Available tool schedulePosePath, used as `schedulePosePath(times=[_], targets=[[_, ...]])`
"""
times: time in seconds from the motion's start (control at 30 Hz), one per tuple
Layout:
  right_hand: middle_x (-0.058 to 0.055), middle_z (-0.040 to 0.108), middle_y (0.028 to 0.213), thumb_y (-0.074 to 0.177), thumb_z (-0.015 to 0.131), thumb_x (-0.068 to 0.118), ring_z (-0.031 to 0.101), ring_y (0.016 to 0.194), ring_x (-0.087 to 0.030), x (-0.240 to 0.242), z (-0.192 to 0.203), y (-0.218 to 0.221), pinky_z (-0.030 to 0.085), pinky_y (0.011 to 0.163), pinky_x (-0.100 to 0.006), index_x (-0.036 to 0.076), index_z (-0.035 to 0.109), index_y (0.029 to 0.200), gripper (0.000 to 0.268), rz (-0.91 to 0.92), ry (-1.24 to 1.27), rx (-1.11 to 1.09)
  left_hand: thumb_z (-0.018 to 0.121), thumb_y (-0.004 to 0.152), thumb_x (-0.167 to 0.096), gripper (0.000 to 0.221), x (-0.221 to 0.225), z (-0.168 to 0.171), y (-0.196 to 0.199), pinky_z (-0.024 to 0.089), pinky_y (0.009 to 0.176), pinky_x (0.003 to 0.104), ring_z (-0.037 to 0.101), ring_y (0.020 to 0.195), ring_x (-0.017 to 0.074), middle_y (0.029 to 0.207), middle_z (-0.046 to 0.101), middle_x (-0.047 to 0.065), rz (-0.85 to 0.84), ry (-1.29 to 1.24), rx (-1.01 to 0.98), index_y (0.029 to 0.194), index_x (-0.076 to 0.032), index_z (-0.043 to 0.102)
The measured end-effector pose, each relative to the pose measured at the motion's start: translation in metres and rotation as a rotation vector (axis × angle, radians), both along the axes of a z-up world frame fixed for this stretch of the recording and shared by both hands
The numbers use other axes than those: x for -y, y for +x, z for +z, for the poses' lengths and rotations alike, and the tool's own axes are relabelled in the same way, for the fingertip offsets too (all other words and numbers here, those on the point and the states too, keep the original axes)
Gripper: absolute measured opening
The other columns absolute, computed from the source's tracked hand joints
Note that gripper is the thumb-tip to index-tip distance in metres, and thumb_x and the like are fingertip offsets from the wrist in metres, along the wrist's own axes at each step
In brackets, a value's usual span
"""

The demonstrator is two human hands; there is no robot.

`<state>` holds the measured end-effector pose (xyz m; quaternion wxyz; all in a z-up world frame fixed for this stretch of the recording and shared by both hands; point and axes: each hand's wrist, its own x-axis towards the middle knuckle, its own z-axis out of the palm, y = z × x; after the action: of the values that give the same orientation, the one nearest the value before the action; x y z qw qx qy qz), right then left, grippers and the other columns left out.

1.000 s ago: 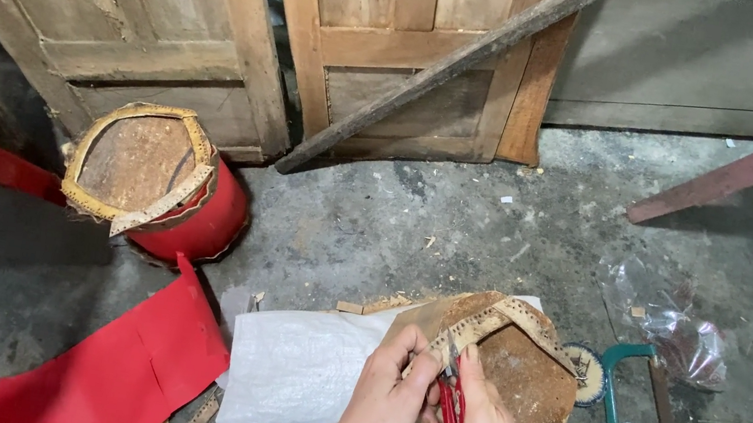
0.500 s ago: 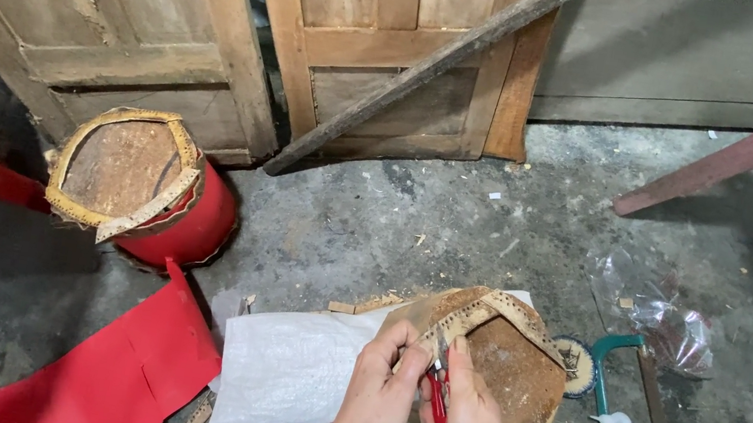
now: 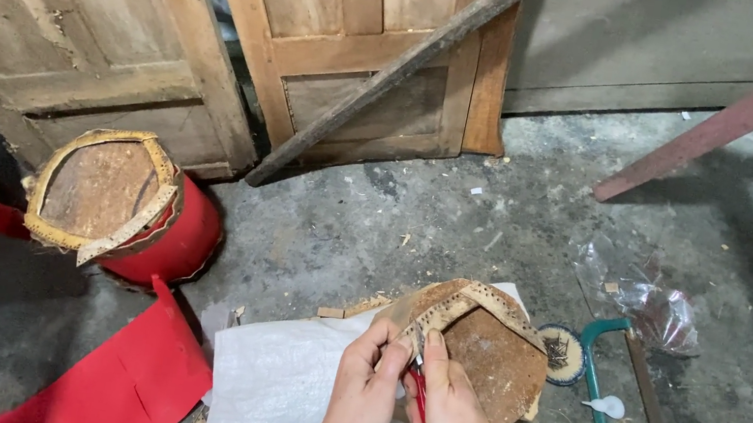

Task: The person attaches a decorative band to the rim of a drum by applying glue and trimming the material with scissors.

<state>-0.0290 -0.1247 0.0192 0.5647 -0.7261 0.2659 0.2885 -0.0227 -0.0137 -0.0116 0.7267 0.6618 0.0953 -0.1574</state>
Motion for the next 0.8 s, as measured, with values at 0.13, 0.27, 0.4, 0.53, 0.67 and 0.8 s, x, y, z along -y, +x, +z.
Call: schedulePosePath(times=[0.13, 0.27, 0.4, 0.53, 0.67, 0.8], targets=[[-0.016, 0.043, 0.035, 0.107, 0.016, 0.057, 0.04, 0.025, -0.027, -0.001, 0.004, 0.0, 0.037, 0.029, -0.034, -0.001, 0.048, 0.046, 0.09, -0.001, -0.005, -0.012, 0.056, 0.103, -0.013, 0.029, 0.004, -0.019, 0.0, 0.046, 0.049, 0.031, 0.057, 0.045, 0.0211, 0.054, 0.055, 0.011, 0.071, -0.09, -0.081, 0.075, -0.008, 0.048], [-0.014, 0.045, 0.041, 0.108, 0.016, 0.056, 0.042, 0.027, -0.024, 0.0, 0.002, 0.001, 0.032, 0.025, -0.032, 0.003, 0.05, 0.067, 0.075, -0.001, 0.033, -0.006, 0.056, 0.1, -0.009, 0.028, 0.007, -0.013, 0.004, 0.044, 0.058, 0.033, 0.054, 0.051, 0.0228, 0.055, 0.055, 0.014, 0.169, -0.213, -0.217, 0.073, -0.006, 0.051], [-0.016, 0.043, 0.037, 0.107, 0.015, 0.056, 0.04, 0.026, -0.026, -0.001, 0.004, 0.002, 0.034, 0.028, -0.033, 0.003, 0.048, 0.063, 0.077, 0.013, 0.031, -0.019, 0.056, 0.099, -0.011, 0.025, 0.006, -0.006, 0.005, 0.042, 0.056, 0.034, 0.053, 0.05, 0.0239, 0.054, 0.055, 0.015, 0.175, -0.226, -0.269, 0.075, -0.005, 0.053], [-0.015, 0.044, 0.038, 0.108, 0.015, 0.055, 0.04, 0.026, -0.025, -0.002, 0.009, 0.002, 0.036, 0.029, -0.033, 0.002, 0.05, 0.065, 0.078, 0.011, 0.02, -0.021, 0.059, 0.098, -0.014, 0.029, 0.004, -0.002, 0.008, 0.043, 0.056, 0.034, 0.051, 0.047, 0.0248, 0.052, 0.056, 0.015, 0.186, -0.272, -0.392, 0.071, -0.007, 0.054], [-0.012, 0.041, 0.042, 0.106, 0.027, 0.064, 0.037, 0.027, -0.023, -0.003, -0.011, 0.006, 0.028, 0.022, -0.033, 0.003, 0.052, 0.07, 0.075, -0.144, 0.148, -0.097, 0.055, 0.1, -0.011, 0.024, 0.005, -0.011, 0.009, 0.038, 0.045, 0.033, 0.044, 0.042, 0.0216, 0.053, 0.051, 0.014, 0.214, -0.217, -0.331, 0.076, -0.006, 0.053], [-0.014, 0.046, 0.045, 0.107, 0.03, 0.063, 0.039, 0.028, -0.024, -0.005, -0.006, 0.007, 0.033, 0.023, -0.034, 0.0, 0.054, 0.069, 0.077, -0.164, 0.157, -0.124, 0.057, 0.102, -0.011, 0.032, 0.004, -0.023, 0.001, 0.041, 0.054, 0.032, 0.05, 0.052, 0.0158, 0.059, 0.05, 0.006, 0.168, -0.065, -0.072, 0.073, -0.01, 0.044]])
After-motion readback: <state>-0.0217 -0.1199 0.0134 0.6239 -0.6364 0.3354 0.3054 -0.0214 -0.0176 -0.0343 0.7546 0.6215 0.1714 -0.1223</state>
